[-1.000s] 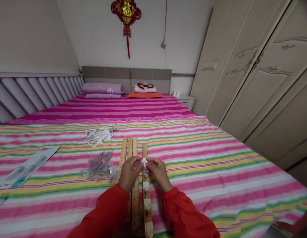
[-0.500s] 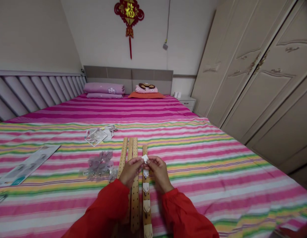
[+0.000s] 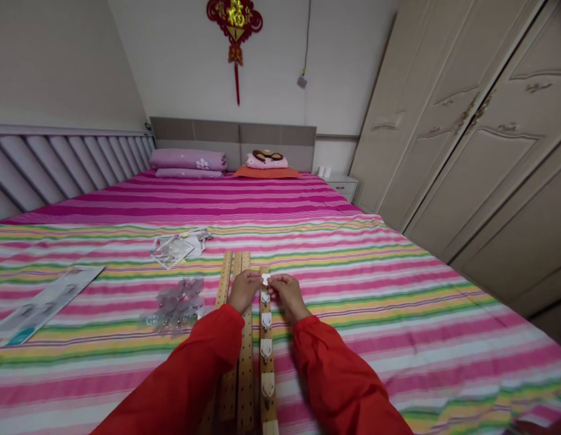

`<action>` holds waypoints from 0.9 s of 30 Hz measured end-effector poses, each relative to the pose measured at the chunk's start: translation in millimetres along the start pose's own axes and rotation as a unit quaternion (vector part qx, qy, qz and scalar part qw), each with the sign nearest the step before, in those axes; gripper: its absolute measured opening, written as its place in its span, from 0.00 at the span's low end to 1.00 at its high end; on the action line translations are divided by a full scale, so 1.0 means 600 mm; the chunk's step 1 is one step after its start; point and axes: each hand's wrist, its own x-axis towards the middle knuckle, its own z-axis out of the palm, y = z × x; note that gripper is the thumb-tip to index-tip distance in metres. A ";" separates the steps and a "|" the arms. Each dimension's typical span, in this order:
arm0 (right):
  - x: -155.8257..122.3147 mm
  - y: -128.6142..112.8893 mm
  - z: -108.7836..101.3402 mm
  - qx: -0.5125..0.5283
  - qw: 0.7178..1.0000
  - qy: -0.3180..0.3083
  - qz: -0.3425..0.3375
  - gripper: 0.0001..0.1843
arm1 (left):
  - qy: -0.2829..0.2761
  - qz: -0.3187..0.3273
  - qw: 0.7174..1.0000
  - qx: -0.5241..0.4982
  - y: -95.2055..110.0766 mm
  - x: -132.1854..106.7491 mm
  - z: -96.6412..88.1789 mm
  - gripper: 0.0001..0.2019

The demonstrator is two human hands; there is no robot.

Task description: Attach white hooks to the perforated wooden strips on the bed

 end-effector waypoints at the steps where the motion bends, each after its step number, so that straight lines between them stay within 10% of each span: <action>1: 0.005 0.004 0.001 -0.005 1.000 0.004 0.005 0.10 | 0.008 0.007 0.999 0.030 -0.008 0.004 0.001 0.09; 27: 0.044 0.046 -0.001 -0.050 0.998 0.038 0.025 0.07 | -0.046 0.102 0.909 0.402 -0.030 0.003 0.012 0.11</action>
